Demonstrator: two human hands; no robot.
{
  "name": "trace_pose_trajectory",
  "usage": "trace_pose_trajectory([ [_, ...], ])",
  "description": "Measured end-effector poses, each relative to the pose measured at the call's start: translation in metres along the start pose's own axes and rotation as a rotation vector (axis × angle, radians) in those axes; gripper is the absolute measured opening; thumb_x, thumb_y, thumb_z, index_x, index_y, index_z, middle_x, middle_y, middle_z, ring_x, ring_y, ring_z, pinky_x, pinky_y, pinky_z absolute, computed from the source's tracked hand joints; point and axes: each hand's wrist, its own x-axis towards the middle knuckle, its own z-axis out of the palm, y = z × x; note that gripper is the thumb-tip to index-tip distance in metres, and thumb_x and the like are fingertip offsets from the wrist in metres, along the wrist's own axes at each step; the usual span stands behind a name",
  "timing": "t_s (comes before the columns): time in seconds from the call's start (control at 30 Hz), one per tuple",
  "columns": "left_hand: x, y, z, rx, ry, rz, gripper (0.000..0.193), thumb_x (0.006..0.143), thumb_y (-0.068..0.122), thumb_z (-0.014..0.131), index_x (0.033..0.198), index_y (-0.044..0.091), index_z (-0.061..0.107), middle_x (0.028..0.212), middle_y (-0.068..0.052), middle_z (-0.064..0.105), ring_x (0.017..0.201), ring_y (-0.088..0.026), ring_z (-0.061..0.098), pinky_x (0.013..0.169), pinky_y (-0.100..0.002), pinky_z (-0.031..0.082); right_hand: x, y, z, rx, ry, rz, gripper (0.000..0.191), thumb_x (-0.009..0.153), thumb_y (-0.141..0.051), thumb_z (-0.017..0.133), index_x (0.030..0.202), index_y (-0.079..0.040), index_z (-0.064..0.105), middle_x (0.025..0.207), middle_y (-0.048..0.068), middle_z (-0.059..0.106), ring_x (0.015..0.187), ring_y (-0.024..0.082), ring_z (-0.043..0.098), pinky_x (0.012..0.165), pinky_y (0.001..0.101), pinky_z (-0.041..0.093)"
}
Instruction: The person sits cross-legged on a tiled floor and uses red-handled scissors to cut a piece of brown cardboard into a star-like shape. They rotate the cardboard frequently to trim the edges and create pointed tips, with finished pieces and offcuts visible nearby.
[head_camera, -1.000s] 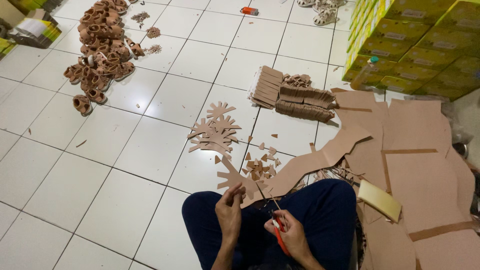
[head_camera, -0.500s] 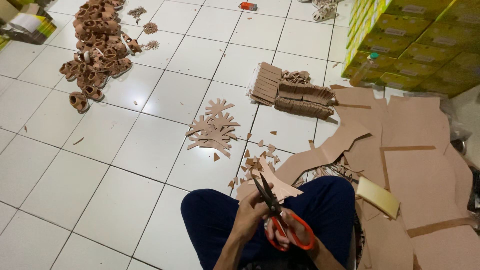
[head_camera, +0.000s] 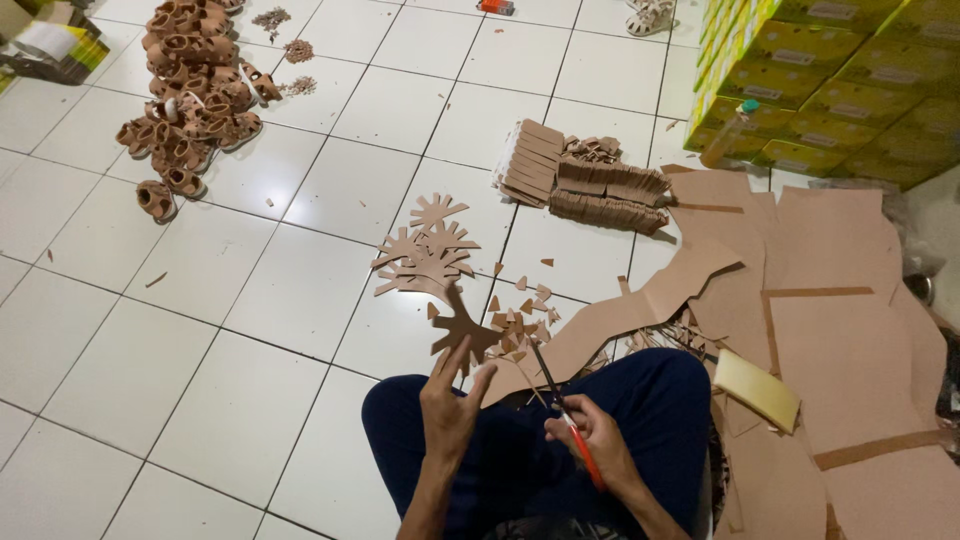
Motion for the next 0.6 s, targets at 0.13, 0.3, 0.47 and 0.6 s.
trace_pose_trajectory([
  [0.13,-0.001,-0.001,-0.005,-0.073,0.009,-0.218,0.035,0.092,0.003,0.068,0.127,0.004,0.071,0.115,-0.016,0.076,0.095,-0.022,0.076,0.078,-0.033,0.061,0.0,0.0,0.003,0.021,0.052,0.018,0.044,0.083,-0.03,0.079,0.113,-0.001,0.064,0.081,0.009,0.077,0.046,0.003,0.053,0.037,0.0204,0.037],
  [0.3,-0.014,-0.003,0.007,-0.156,-0.024,-0.28,0.033,0.093,0.0,0.062,0.124,0.006,0.073,0.119,-0.014,0.076,0.098,-0.019,0.076,0.078,-0.03,0.063,-0.002,0.004,0.012,0.122,0.067,0.044,0.04,0.085,-0.03,0.076,0.109,0.0,0.064,0.077,0.011,0.075,0.038,0.006,0.046,0.035,0.0214,0.035],
  [0.47,-0.026,0.002,0.018,-0.326,-0.043,-0.452,0.031,0.094,0.007,0.065,0.125,0.005,0.071,0.118,-0.013,0.076,0.097,-0.019,0.077,0.081,-0.03,0.065,-0.003,0.007,0.014,0.1,0.066,0.056,0.039,0.085,-0.027,0.077,0.111,-0.001,0.065,0.077,0.009,0.074,0.039,0.005,0.046,0.035,0.021,0.034],
  [0.6,-0.022,0.002,0.024,-0.443,-0.001,-0.512,0.036,0.091,0.009,0.069,0.126,0.001,0.067,0.121,-0.013,0.072,0.1,-0.018,0.074,0.081,-0.031,0.063,-0.006,0.012,0.016,-0.032,0.048,-0.039,0.035,0.089,-0.031,0.074,0.106,-0.002,0.065,0.08,0.007,0.078,0.042,0.006,0.051,0.037,0.0217,0.037],
])
